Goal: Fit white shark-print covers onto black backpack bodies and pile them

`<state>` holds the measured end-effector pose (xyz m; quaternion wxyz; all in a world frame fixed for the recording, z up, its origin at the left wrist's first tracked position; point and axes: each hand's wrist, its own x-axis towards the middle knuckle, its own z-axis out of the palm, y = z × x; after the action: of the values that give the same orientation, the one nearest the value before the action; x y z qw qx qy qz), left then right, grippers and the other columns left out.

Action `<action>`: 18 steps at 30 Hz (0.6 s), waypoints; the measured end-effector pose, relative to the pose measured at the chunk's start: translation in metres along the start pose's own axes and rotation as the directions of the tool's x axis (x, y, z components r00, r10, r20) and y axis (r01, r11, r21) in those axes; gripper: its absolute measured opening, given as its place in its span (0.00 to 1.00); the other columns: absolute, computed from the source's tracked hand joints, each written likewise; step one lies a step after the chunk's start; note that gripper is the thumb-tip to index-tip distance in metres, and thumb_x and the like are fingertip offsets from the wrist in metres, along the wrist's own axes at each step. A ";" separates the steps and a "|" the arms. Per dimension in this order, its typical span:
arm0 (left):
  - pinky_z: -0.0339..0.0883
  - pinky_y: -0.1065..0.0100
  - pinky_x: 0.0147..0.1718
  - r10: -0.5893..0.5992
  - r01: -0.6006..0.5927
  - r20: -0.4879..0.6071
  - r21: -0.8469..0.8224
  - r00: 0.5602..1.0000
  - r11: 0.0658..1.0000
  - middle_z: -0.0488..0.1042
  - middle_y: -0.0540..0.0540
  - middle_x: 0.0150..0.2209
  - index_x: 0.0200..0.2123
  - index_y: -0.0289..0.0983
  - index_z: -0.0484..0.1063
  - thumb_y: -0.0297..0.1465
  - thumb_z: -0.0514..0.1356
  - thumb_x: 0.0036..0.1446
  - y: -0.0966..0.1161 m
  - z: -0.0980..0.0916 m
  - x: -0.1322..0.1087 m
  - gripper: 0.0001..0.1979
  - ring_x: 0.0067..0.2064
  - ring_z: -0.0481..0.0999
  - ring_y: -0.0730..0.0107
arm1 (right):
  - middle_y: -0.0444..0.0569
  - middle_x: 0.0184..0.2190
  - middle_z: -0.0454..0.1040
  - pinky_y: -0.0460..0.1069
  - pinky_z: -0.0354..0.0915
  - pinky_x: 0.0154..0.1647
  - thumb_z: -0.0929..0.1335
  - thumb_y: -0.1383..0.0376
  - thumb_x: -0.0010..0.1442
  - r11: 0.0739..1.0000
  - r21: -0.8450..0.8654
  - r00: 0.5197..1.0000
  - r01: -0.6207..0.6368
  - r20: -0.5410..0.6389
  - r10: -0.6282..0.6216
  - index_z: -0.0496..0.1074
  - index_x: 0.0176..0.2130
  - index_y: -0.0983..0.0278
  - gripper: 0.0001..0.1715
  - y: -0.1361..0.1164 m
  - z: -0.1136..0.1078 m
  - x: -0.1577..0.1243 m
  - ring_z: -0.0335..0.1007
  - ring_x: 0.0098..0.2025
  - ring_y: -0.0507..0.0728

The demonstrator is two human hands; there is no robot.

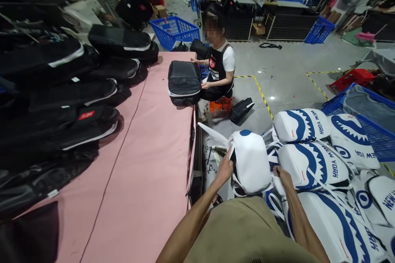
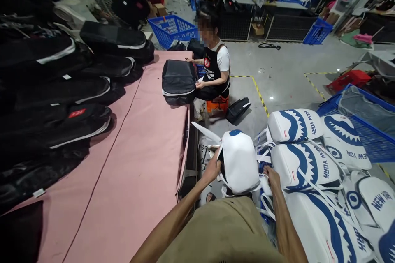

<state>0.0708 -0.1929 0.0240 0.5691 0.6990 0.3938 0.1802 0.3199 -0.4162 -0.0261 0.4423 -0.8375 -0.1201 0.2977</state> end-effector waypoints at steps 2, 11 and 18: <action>0.52 0.47 0.83 -0.011 0.013 -0.044 0.039 0.999 0.999 0.62 0.39 0.83 0.83 0.35 0.59 0.26 0.54 0.61 -0.019 0.000 0.008 0.46 0.83 0.61 0.47 | 0.58 0.60 0.85 0.59 0.80 0.63 0.66 0.36 0.72 0.997 0.079 0.999 -0.001 0.035 -0.002 0.84 0.57 0.59 0.37 -0.010 0.008 0.015 0.82 0.64 0.67; 0.58 0.49 0.80 -0.140 0.135 -0.143 -0.041 0.980 0.990 0.54 0.33 0.85 0.85 0.38 0.46 0.34 0.64 0.63 -0.035 0.001 0.001 0.52 0.83 0.60 0.43 | 0.60 0.63 0.83 0.62 0.71 0.65 0.72 0.33 0.64 0.934 -0.249 0.951 0.257 0.237 -0.198 0.69 0.75 0.60 0.54 -0.082 0.099 0.027 0.79 0.64 0.71; 0.68 0.46 0.72 -0.290 0.291 -0.025 0.028 0.957 0.956 0.80 0.29 0.68 0.66 0.40 0.74 0.33 0.61 0.62 -0.058 0.002 -0.003 0.28 0.75 0.73 0.38 | 0.64 0.51 0.85 0.58 0.68 0.56 0.73 0.33 0.66 0.906 -0.323 0.956 0.273 0.193 -0.219 0.83 0.55 0.66 0.42 -0.098 0.113 0.008 0.79 0.55 0.73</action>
<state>0.0505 -0.1936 -0.0302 0.5742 0.6404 0.5010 0.0956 0.2636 -0.2801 0.0014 0.3115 -0.8549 -0.3087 0.2770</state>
